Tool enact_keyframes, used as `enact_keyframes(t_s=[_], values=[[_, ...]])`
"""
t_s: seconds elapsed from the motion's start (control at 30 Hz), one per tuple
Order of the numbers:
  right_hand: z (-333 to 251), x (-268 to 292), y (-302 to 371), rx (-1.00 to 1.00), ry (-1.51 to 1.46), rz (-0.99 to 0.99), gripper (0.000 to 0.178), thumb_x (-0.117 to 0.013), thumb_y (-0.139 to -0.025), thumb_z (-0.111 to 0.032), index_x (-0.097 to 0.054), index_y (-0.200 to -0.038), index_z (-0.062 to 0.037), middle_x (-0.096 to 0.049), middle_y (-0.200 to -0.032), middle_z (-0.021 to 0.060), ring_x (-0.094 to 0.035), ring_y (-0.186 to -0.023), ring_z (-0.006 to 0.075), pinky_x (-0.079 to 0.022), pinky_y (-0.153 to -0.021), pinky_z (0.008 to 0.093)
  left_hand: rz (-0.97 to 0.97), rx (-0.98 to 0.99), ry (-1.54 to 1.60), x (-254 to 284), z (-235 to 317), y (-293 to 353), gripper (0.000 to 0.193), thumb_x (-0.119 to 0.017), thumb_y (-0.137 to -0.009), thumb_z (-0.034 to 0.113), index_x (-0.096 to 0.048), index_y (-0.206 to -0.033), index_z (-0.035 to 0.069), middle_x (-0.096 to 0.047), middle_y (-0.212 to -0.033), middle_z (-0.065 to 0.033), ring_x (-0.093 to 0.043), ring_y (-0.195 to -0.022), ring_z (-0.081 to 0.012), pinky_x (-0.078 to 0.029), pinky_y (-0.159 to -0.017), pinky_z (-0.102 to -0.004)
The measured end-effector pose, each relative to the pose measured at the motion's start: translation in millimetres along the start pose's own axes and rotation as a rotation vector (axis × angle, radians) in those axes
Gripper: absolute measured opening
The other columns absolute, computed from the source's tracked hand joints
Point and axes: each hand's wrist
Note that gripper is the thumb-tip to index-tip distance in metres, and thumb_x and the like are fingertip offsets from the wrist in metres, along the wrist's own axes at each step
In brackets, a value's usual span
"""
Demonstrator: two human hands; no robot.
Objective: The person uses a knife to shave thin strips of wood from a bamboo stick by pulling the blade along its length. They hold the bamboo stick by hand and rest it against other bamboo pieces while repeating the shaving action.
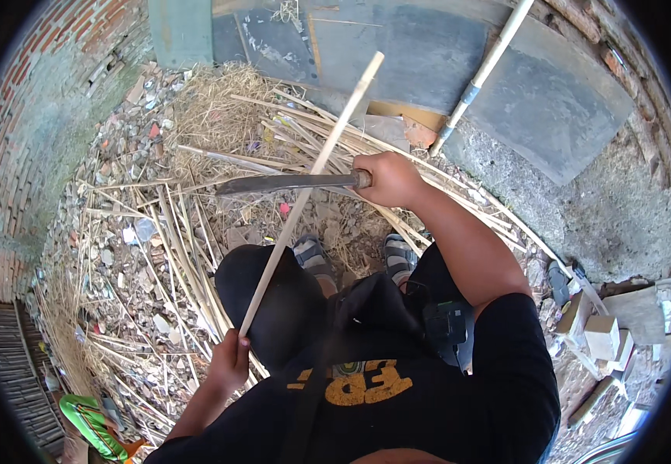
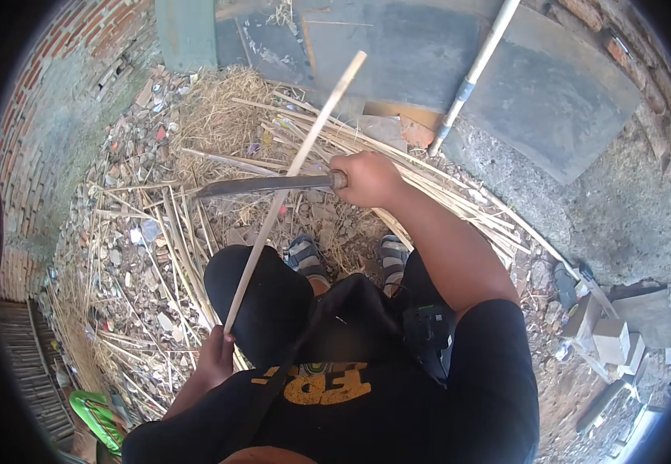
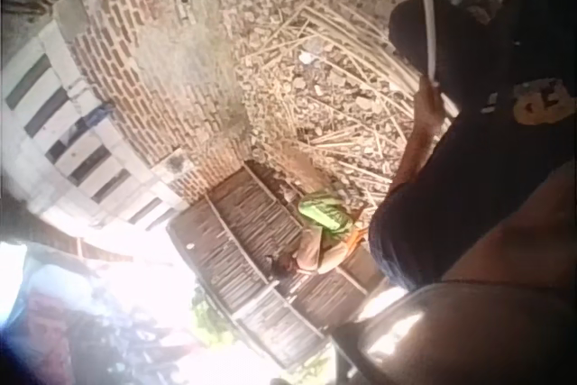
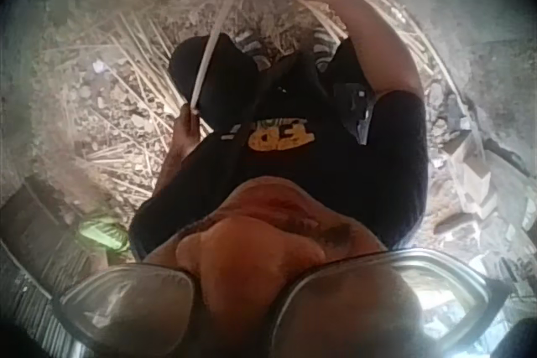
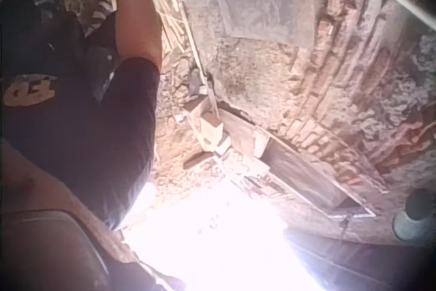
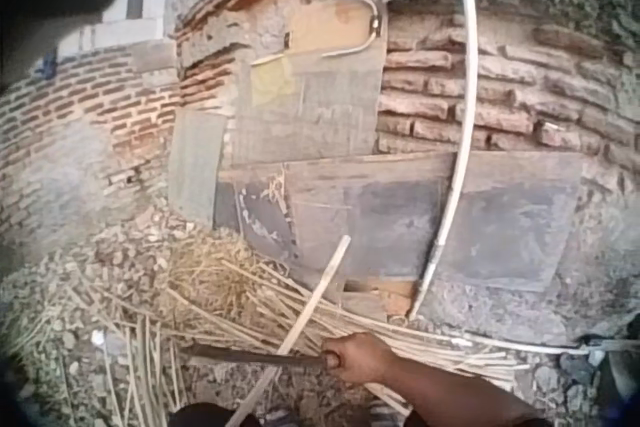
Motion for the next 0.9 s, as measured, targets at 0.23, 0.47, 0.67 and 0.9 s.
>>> enact_keyframes(t_s=[0.23,0.47,0.67,0.9], values=[[14,3,9,-0.011,-0.014,0.023,0.025,-0.076,-0.076,-0.028,-0.069,-0.097,-0.0146,-0.070,-0.076,0.0120,-0.069,-0.077,0.0356,-0.054,-0.069,0.0480,-0.025,-0.032,0.015,2,1,-9,0.029,-0.047,-0.107,0.025,-0.051,-0.090,0.002,-0.058,-0.066,-0.0224,-0.059,-0.063,-0.0440,-0.043,-0.056,-0.0458],[14,9,15,0.007,0.027,0.012,0.026,-0.075,-0.077,-0.030,-0.070,-0.099,-0.0149,-0.070,-0.079,0.0137,-0.069,-0.080,0.0362,-0.055,-0.072,0.0485,-0.024,0.035,0.148,7,8,-10,0.030,-0.050,-0.107,0.028,-0.060,-0.096,0.001,-0.062,-0.068,-0.0109,-0.063,-0.064,-0.0213,-0.047,-0.060,-0.0356],[21,6,12,0.063,0.048,0.022,0.027,-0.076,-0.079,-0.034,-0.068,-0.091,-0.0114,-0.070,-0.079,0.0150,-0.069,-0.080,0.0378,-0.054,-0.071,0.0489,0.065,0.048,0.089,3,14,-2,0.031,-0.053,-0.105,0.027,-0.060,-0.091,0.001,-0.059,-0.066,-0.0090,-0.055,-0.060,-0.0166,-0.043,-0.057,-0.0345],[20,11,14,0.077,0.016,0.010,0.031,-0.077,-0.080,-0.037,-0.069,-0.092,-0.0096,-0.069,-0.078,0.0150,-0.068,-0.079,0.0379,-0.054,-0.072,0.0477,0.363,-0.001,-0.080,-19,29,12,0.028,-0.058,-0.101,0.024,-0.060,-0.086,0.001,-0.055,-0.057,-0.0128,-0.055,-0.050,-0.0275,-0.041,-0.051,-0.0401]])
Point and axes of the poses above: each hand's wrist, its own y-axis away from the middle knuckle, its own x-axis out of the back of the hand, z = x × y
